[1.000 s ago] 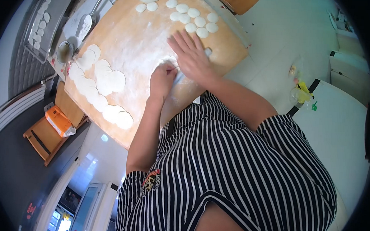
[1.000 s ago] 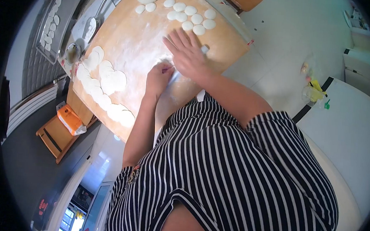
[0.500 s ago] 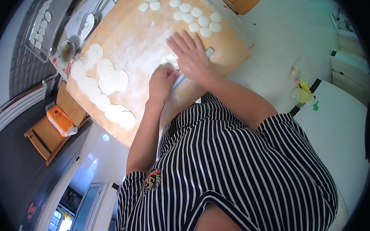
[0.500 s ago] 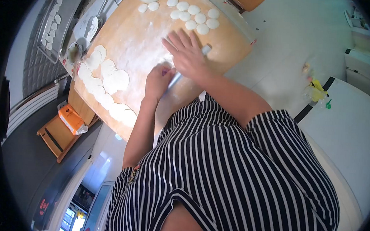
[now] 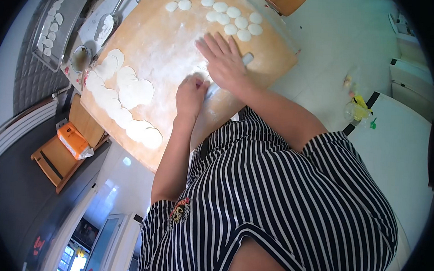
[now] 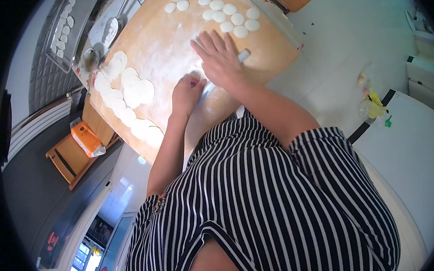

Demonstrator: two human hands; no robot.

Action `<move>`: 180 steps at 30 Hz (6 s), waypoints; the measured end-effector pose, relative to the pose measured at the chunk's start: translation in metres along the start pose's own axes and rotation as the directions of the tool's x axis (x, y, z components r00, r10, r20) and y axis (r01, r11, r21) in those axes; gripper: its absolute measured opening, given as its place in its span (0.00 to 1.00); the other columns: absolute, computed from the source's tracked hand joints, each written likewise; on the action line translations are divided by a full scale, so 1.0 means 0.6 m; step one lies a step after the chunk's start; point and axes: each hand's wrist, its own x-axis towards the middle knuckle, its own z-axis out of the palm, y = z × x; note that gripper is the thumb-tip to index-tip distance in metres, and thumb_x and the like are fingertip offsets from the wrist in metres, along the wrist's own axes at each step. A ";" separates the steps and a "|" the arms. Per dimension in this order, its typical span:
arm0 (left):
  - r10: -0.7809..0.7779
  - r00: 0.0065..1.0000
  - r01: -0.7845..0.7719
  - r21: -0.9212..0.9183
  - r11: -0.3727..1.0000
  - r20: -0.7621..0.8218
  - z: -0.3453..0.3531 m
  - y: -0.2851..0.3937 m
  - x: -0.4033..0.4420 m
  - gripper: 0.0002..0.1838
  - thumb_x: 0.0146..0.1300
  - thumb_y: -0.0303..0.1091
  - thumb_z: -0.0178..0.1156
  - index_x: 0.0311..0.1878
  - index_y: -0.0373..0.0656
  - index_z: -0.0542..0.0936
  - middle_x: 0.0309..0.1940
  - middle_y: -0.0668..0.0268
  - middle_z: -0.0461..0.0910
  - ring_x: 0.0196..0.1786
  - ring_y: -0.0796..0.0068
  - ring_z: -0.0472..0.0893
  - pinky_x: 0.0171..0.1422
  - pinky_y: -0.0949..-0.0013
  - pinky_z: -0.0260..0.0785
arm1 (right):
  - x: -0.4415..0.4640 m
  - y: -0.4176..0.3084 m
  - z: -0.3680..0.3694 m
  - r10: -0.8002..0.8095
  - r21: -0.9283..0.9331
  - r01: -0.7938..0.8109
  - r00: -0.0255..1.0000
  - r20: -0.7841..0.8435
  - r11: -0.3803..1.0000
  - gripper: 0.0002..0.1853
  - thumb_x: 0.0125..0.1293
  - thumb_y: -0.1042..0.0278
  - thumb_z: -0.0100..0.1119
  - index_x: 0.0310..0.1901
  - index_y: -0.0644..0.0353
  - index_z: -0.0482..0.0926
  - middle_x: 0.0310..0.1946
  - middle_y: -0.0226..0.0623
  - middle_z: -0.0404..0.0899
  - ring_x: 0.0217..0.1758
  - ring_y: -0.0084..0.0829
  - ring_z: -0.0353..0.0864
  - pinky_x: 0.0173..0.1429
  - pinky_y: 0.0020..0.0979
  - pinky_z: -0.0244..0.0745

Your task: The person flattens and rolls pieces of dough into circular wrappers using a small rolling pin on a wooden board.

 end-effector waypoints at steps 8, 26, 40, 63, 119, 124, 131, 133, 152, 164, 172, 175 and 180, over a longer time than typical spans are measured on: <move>-0.052 0.994 0.052 0.002 0.999 -0.099 0.011 -0.048 -0.022 0.17 0.69 0.42 0.68 0.45 0.35 0.85 0.39 0.46 0.88 0.42 0.47 0.87 0.51 0.55 0.79 | -0.146 0.032 -0.019 -0.013 0.007 0.012 0.996 0.084 1.000 0.31 0.66 0.68 0.58 0.73 0.54 0.76 0.68 0.43 0.80 0.77 0.47 0.73 0.84 0.58 0.52; -0.264 0.942 0.297 -0.151 0.943 0.206 -0.016 -0.058 -0.039 0.18 0.69 0.44 0.68 0.45 0.35 0.87 0.41 0.48 0.90 0.43 0.52 0.89 0.51 0.57 0.79 | -0.101 0.011 -0.010 -0.073 0.031 0.074 0.997 -0.011 0.997 0.33 0.62 0.70 0.56 0.73 0.58 0.76 0.73 0.48 0.76 0.77 0.48 0.71 0.83 0.57 0.54; -0.274 0.936 0.335 -0.316 0.888 0.221 -0.024 -0.057 -0.043 0.15 0.67 0.42 0.67 0.45 0.37 0.87 0.39 0.51 0.90 0.42 0.53 0.89 0.50 0.55 0.79 | -0.107 0.001 -0.015 -0.078 -0.002 0.078 0.997 -0.006 0.997 0.32 0.63 0.67 0.60 0.71 0.52 0.78 0.68 0.46 0.80 0.74 0.48 0.74 0.80 0.60 0.58; -0.045 0.998 0.046 0.025 0.999 -0.053 -0.026 -0.076 -0.035 0.18 0.66 0.44 0.70 0.46 0.36 0.85 0.41 0.48 0.88 0.44 0.49 0.87 0.53 0.55 0.78 | -0.062 -0.028 0.034 0.060 -0.030 -0.059 0.997 0.045 0.998 0.33 0.65 0.66 0.58 0.74 0.54 0.74 0.74 0.44 0.74 0.79 0.48 0.68 0.83 0.62 0.52; -0.135 0.982 0.133 -0.024 0.991 -0.128 -0.027 -0.107 -0.083 0.13 0.64 0.37 0.72 0.43 0.37 0.85 0.39 0.52 0.87 0.40 0.51 0.86 0.50 0.56 0.76 | -0.017 -0.088 0.030 -0.121 0.030 0.119 0.989 0.084 0.992 0.26 0.70 0.63 0.59 0.70 0.49 0.79 0.69 0.41 0.78 0.76 0.46 0.72 0.80 0.57 0.60; -0.239 0.969 0.235 -0.515 0.825 0.058 -0.042 -0.100 -0.107 0.09 0.72 0.34 0.69 0.48 0.39 0.83 0.37 0.67 0.84 0.41 0.74 0.80 0.50 0.66 0.74 | -0.138 -0.042 -0.017 -0.272 0.108 0.257 0.949 0.158 0.960 0.26 0.70 0.58 0.60 0.69 0.51 0.80 0.71 0.42 0.77 0.77 0.46 0.71 0.80 0.57 0.60; -0.383 0.740 0.118 -0.454 0.883 -0.553 -0.138 -0.258 -0.078 0.19 0.75 0.33 0.65 0.65 0.36 0.80 0.55 0.54 0.85 0.56 0.66 0.83 0.66 0.64 0.74 | -0.151 0.013 -0.054 -0.260 0.151 0.234 0.949 0.181 0.960 0.24 0.68 0.63 0.59 0.65 0.56 0.82 0.71 0.42 0.78 0.76 0.45 0.74 0.81 0.52 0.63; -0.342 0.627 0.202 -0.279 0.939 -0.700 -0.160 -0.235 -0.051 0.20 0.75 0.32 0.63 0.66 0.35 0.80 0.57 0.52 0.85 0.55 0.62 0.84 0.67 0.61 0.75 | -0.154 0.025 -0.046 -0.255 0.166 0.228 0.954 0.161 0.959 0.24 0.68 0.62 0.59 0.65 0.56 0.82 0.70 0.41 0.79 0.75 0.42 0.75 0.81 0.49 0.65; -0.016 0.995 -0.032 -0.469 0.883 -0.097 0.049 0.138 0.205 0.15 0.62 0.36 0.77 0.46 0.37 0.86 0.34 0.61 0.88 0.38 0.68 0.86 0.48 0.66 0.79 | -0.145 0.128 -0.035 -0.168 0.357 0.144 0.985 0.036 0.923 0.21 0.55 0.68 0.68 0.53 0.51 0.84 0.40 0.28 0.81 0.46 0.35 0.79 0.62 0.40 0.72; -0.012 0.998 0.009 -0.045 0.999 -0.068 0.049 0.041 0.040 0.12 0.65 0.34 0.73 0.46 0.38 0.83 0.39 0.56 0.84 0.43 0.61 0.85 0.53 0.61 0.78 | -0.124 0.114 -0.049 -0.131 0.243 0.132 0.991 -0.023 0.961 0.17 0.59 0.68 0.63 0.51 0.51 0.84 0.46 0.27 0.83 0.48 0.33 0.80 0.59 0.37 0.72; 0.062 0.995 -0.059 -0.039 0.997 0.074 0.040 0.052 0.065 0.09 0.68 0.34 0.64 0.44 0.41 0.88 0.46 0.48 0.87 0.48 0.45 0.86 0.56 0.51 0.78 | 0.012 0.058 0.017 0.046 0.198 -0.067 0.993 0.109 0.978 0.20 0.62 0.69 0.60 0.57 0.55 0.81 0.53 0.32 0.81 0.55 0.37 0.80 0.61 0.38 0.72; 0.162 0.983 -0.161 -0.010 0.987 0.082 0.041 0.044 0.085 0.11 0.66 0.31 0.64 0.47 0.37 0.86 0.46 0.47 0.85 0.50 0.44 0.84 0.59 0.51 0.76 | 0.025 0.047 0.017 0.066 0.205 -0.084 0.993 0.093 0.975 0.19 0.63 0.71 0.58 0.57 0.58 0.82 0.55 0.38 0.82 0.60 0.41 0.81 0.67 0.46 0.75; 0.376 0.917 -0.366 0.088 0.926 -0.138 0.060 0.031 0.031 0.14 0.63 0.27 0.68 0.52 0.39 0.82 0.45 0.48 0.86 0.49 0.46 0.85 0.59 0.53 0.78 | -0.129 0.080 -0.044 -0.044 -0.001 0.044 0.996 0.072 0.999 0.24 0.65 0.70 0.57 0.63 0.62 0.81 0.68 0.43 0.80 0.75 0.43 0.74 0.79 0.49 0.66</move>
